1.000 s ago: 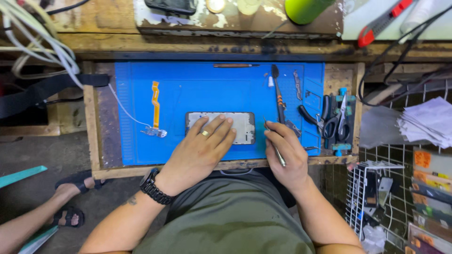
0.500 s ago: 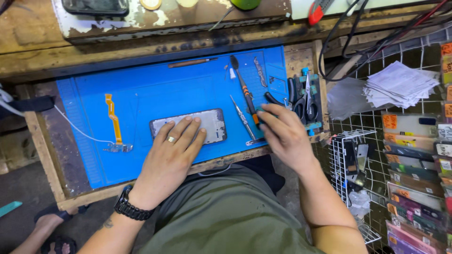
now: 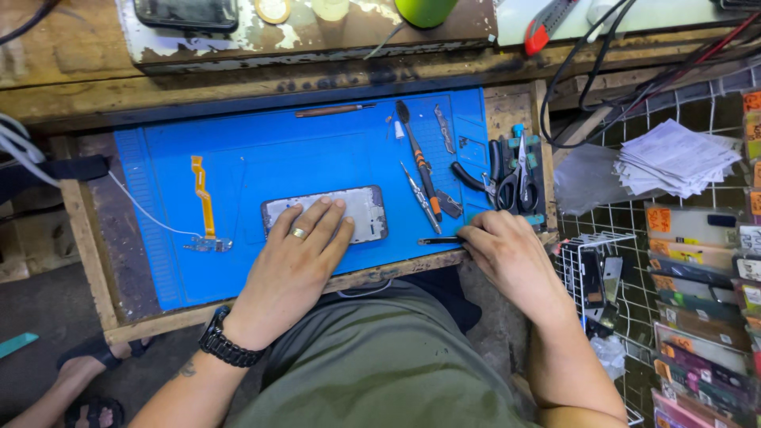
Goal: The person tests a smartphone by navigating its setup screens, then places it on the workbench. They use a metal spudger to carefully pry and remove adhesive residue from the edges of a disassembled smartphone chassis on a blue mat.
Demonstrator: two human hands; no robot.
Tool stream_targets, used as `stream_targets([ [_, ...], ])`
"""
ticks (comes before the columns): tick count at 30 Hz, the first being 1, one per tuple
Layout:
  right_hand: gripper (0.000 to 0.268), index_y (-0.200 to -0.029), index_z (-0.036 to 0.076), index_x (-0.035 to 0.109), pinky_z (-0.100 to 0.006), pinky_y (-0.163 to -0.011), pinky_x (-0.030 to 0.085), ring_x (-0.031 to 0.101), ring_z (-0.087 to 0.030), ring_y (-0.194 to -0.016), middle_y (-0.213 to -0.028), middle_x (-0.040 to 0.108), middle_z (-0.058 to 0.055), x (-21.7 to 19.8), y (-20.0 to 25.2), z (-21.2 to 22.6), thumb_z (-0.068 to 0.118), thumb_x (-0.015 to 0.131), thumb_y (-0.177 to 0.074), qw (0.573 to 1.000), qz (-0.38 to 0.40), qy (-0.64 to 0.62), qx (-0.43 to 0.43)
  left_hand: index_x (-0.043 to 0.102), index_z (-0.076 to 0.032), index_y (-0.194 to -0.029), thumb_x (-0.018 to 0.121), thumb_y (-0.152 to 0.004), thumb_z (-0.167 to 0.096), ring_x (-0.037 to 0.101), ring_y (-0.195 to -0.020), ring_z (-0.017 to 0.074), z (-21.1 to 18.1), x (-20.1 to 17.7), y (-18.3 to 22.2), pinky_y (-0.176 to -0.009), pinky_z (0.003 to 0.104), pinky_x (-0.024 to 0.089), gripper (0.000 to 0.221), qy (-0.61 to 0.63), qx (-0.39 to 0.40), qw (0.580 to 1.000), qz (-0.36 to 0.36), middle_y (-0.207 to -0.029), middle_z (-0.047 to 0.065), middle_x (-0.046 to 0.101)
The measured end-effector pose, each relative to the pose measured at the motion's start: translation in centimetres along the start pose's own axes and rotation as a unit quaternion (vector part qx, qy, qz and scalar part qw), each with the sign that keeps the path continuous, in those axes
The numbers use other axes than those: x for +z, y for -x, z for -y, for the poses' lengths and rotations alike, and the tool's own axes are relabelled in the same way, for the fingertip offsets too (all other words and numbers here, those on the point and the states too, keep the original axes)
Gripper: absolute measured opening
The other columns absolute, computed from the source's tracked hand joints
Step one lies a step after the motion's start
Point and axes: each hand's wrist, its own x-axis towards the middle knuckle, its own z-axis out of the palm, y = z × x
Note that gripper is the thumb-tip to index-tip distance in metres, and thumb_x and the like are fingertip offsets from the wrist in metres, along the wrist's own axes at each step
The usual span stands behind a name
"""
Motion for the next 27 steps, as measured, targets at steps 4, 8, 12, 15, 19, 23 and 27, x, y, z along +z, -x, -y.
stream_targets([
  [4,0.024,-0.101,0.005,0.070,-0.042,-0.084,0.046,0.061,-0.031,-0.098,-0.101,0.065,-0.009,-0.6,0.5,0.1,0.007,0.075,-0.077,0.999,-0.040,0.015,0.001,0.060,0.002,-0.127,0.054,-0.084,-0.010,0.054,-0.131,0.0341,-0.3,-0.1,0.3,-0.108,0.050,0.041,0.045,-0.009,0.003,1.000,-0.020,-0.137,0.021,0.060],
  [8,0.018,-0.107,0.001,0.063,-0.032,-0.088,0.053,0.067,-0.024,-0.101,-0.111,0.066,-0.012,-0.1,1.5,0.3,-0.005,0.070,-0.091,0.973,-0.158,-0.142,0.093,0.060,0.004,-0.127,0.053,-0.087,-0.012,0.057,-0.129,0.0344,-0.7,-0.1,0.6,-0.106,0.048,0.044,0.044,-0.018,0.003,0.999,-0.040,-0.136,0.023,0.062],
  [12,0.022,-0.115,0.001,0.053,-0.035,-0.100,0.055,0.066,-0.021,-0.109,-0.119,0.066,-0.015,4.9,1.1,1.5,-0.008,0.065,-0.099,0.859,-0.273,-0.423,0.097,0.060,0.006,-0.125,0.054,-0.086,-0.013,0.059,-0.126,0.0361,-1.7,0.0,0.6,-0.101,0.045,0.047,0.044,-0.028,-0.002,0.999,-0.039,-0.133,0.024,0.063],
  [15,0.022,-0.114,0.000,0.049,-0.035,-0.103,0.053,0.066,-0.023,-0.113,-0.121,0.065,-0.018,8.4,-0.5,3.0,-0.009,0.062,-0.101,0.846,-0.268,-0.455,0.073,0.062,0.007,-0.124,0.056,-0.084,-0.015,0.061,-0.122,0.0377,-2.9,-0.1,0.6,-0.100,0.045,0.048,0.046,-0.032,-0.004,0.998,-0.045,-0.128,0.026,0.064],
  [19,0.018,-0.115,0.001,0.047,-0.033,-0.101,0.055,0.068,-0.022,-0.114,-0.121,0.065,-0.017,10.2,-2.4,4.0,-0.006,0.059,-0.104,0.809,-0.281,-0.511,0.072,0.063,0.008,-0.123,0.057,-0.083,-0.015,0.061,-0.118,0.0380,-3.9,0.1,0.3,-0.099,0.045,0.048,0.047,-0.048,-0.011,0.998,-0.041,-0.126,0.027,0.064],
  [23,0.014,-0.116,-0.001,0.052,-0.030,-0.094,0.056,0.069,-0.021,-0.106,-0.117,0.067,-0.016,9.3,-3.3,4.6,-0.003,0.059,-0.104,0.856,-0.286,-0.420,0.089,0.063,0.008,-0.124,0.057,-0.083,-0.014,0.060,-0.118,0.0379,-3.8,0.6,-0.3,-0.102,0.048,0.047,0.047,-0.042,-0.012,0.998,-0.044,-0.128,0.027,0.063],
  [27,0.011,-0.112,-0.003,0.066,-0.033,-0.088,0.055,0.070,-0.025,-0.097,-0.109,0.070,-0.017,7.8,-3.8,5.4,-0.001,0.064,-0.101,0.918,-0.267,-0.280,0.083,0.061,0.003,-0.127,0.057,-0.084,-0.014,0.056,-0.125,0.0393,-4.0,1.3,-0.2,-0.108,0.059,0.042,0.046,0.006,-0.040,0.998,-0.038,-0.132,0.024,0.058],
])
